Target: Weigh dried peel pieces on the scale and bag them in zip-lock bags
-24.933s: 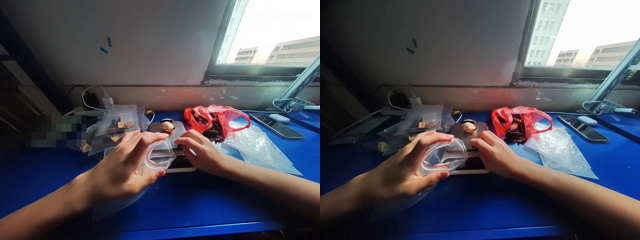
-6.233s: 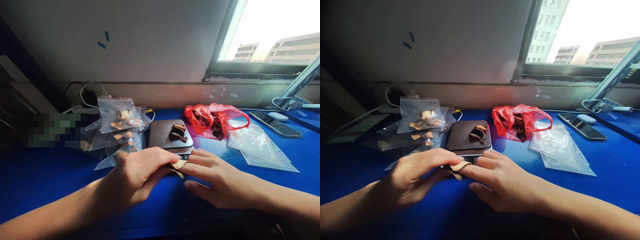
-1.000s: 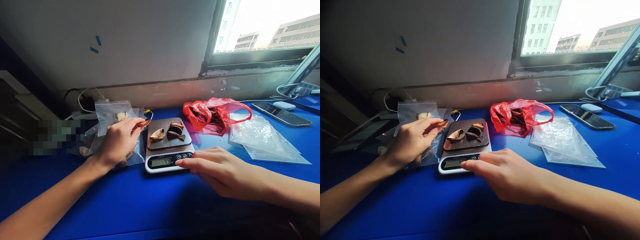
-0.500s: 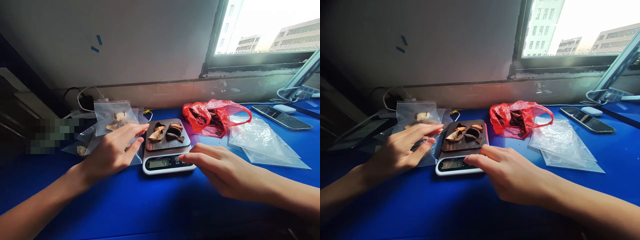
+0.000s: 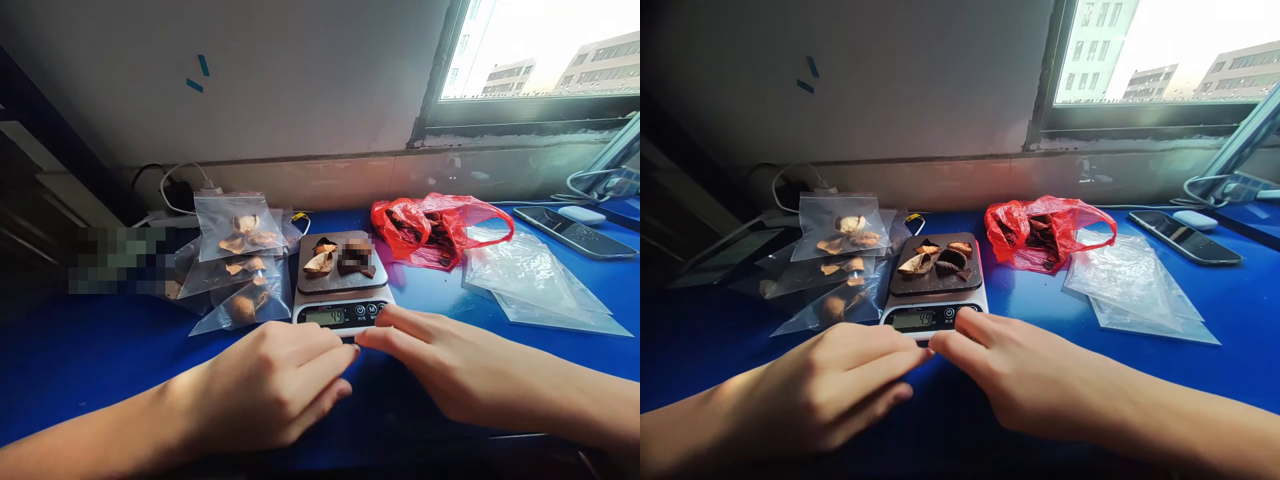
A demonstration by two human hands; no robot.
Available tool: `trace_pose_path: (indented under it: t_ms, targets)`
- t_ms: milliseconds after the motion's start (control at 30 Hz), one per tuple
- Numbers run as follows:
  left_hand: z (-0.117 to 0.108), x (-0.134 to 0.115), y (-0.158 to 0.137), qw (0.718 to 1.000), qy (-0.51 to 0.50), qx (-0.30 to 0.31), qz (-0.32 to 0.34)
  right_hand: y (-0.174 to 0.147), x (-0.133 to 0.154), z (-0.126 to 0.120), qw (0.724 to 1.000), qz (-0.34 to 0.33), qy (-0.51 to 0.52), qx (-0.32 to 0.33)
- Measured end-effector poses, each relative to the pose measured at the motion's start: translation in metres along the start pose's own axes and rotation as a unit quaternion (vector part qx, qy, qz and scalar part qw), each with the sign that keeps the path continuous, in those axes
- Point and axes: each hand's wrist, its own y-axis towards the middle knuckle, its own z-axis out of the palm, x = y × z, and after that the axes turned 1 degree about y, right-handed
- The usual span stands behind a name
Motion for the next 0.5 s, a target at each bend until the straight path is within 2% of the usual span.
trace_pose_path:
  t_ms: [100,200,333,500]
  targets:
    - [0.003,0.002,0.001,0.998,-0.027,0.011,-0.051,-0.001,0.008,0.004,0.999,-0.022,0.028,0.030]
    - [0.006,0.000,0.002,0.993,-0.074,0.018,-0.089,0.000,0.013,0.009,0.996,-0.043,0.074,0.024]
    - [0.011,-0.002,0.003,0.990,-0.118,0.005,-0.082,0.003,0.015,0.011,0.991,-0.043,0.125,0.015]
    - [0.015,0.000,0.004,0.987,-0.147,0.023,-0.063,0.005,0.017,0.009,0.994,-0.046,0.100,0.025]
